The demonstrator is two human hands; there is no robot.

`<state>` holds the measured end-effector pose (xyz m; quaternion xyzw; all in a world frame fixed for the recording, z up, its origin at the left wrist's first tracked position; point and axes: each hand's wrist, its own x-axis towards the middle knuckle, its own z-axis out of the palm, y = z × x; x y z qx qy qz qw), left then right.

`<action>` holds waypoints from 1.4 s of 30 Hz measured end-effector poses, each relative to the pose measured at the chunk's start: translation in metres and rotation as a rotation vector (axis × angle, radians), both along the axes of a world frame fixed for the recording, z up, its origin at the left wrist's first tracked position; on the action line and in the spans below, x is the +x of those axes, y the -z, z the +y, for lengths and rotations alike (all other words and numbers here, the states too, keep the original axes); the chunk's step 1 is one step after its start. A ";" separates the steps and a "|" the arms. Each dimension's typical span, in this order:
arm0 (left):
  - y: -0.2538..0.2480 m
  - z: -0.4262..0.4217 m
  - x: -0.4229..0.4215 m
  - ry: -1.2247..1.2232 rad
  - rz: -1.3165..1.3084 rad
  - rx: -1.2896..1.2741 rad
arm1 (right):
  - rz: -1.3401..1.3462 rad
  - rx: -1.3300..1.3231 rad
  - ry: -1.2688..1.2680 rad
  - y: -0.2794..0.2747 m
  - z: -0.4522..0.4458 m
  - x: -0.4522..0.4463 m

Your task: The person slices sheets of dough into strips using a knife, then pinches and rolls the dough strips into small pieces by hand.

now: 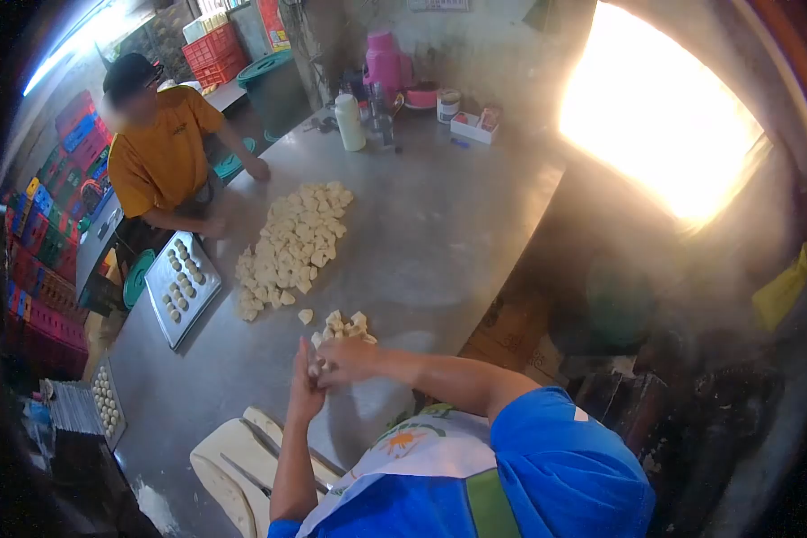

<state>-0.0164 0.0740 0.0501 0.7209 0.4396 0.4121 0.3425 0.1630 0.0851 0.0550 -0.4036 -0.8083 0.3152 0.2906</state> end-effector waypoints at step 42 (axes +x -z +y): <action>0.071 -0.009 -0.109 -0.420 0.476 -0.475 | -0.109 -0.337 0.035 0.055 0.038 0.075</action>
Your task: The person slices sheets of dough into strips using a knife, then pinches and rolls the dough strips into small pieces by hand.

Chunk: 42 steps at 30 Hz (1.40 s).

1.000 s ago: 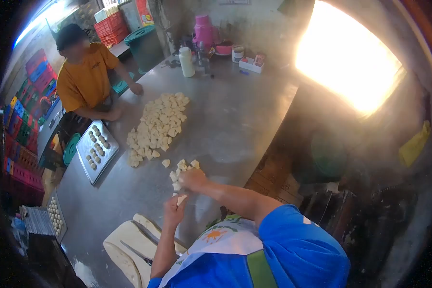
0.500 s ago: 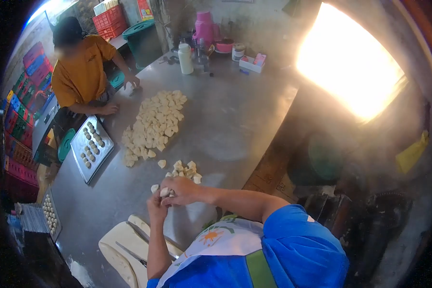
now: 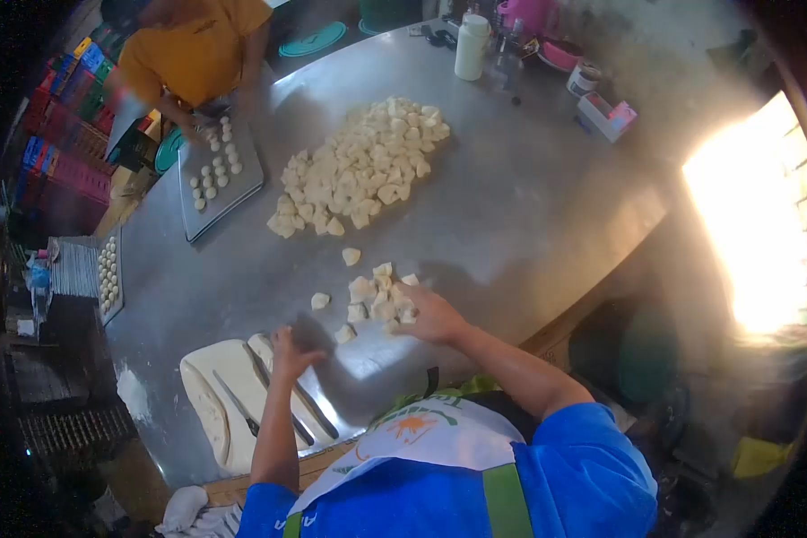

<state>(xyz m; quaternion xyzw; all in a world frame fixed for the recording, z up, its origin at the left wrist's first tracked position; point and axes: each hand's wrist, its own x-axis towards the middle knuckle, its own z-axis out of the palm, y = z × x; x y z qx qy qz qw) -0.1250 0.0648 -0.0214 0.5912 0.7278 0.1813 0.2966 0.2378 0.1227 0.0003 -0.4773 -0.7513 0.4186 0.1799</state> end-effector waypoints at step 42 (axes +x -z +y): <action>-0.062 -0.154 -0.098 -0.416 -1.088 -0.161 | -0.204 0.113 -0.241 0.063 -0.011 -0.361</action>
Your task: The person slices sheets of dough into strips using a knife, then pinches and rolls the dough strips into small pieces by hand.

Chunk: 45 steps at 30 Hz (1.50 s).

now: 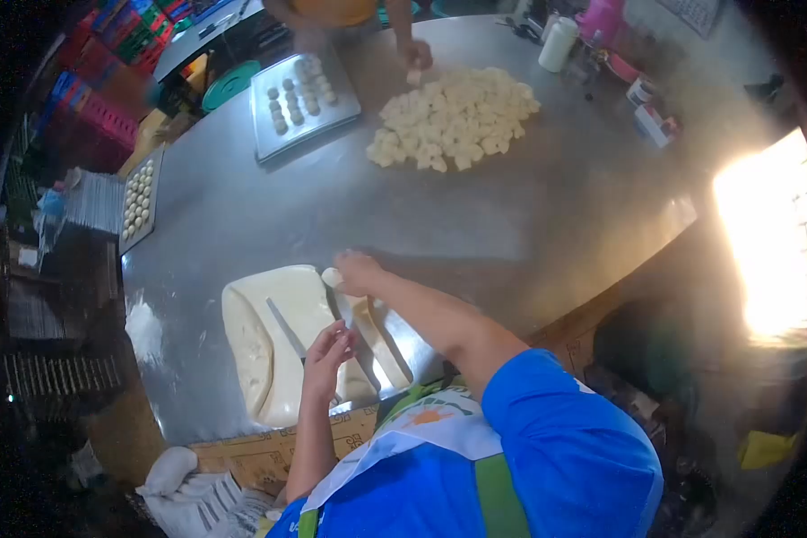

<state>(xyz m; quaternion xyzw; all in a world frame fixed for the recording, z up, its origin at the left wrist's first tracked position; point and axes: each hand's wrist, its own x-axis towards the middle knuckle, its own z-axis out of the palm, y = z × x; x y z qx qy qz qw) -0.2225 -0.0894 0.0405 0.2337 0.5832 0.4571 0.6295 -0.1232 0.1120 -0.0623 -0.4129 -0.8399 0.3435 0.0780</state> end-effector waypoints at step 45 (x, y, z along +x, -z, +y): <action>-0.046 0.137 0.168 0.760 0.864 0.736 | 0.714 0.388 0.143 -0.191 -0.070 0.252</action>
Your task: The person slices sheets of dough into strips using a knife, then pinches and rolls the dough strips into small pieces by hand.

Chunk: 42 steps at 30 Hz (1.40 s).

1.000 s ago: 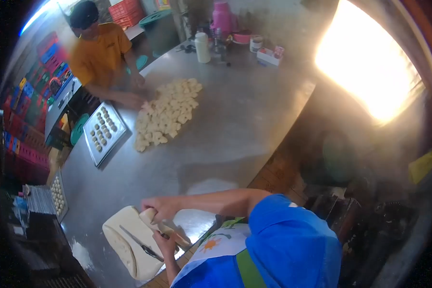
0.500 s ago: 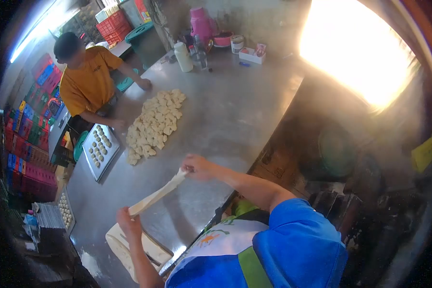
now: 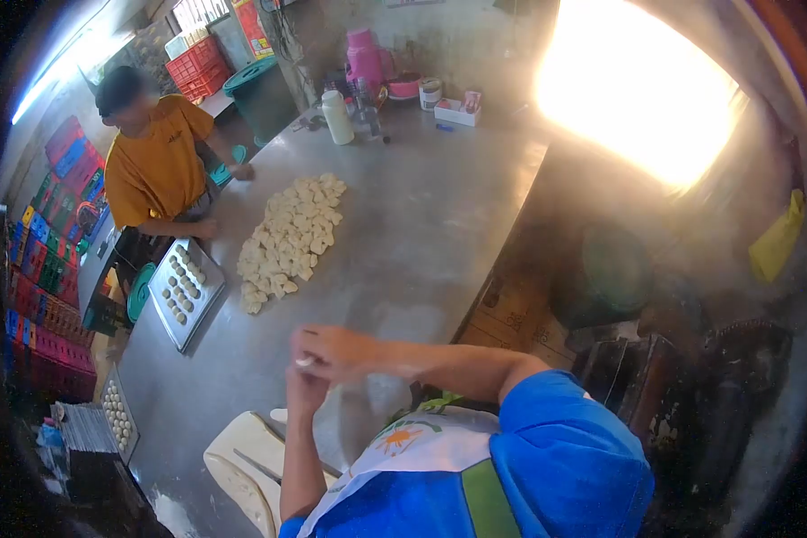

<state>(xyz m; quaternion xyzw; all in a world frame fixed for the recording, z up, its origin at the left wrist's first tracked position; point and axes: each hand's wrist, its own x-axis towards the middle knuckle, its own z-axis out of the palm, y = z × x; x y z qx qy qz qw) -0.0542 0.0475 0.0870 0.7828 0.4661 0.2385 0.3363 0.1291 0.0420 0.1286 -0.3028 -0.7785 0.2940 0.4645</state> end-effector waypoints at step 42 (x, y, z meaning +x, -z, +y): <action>0.042 -0.024 0.017 -0.105 0.007 -0.131 | -0.268 -0.253 0.216 0.081 0.012 0.004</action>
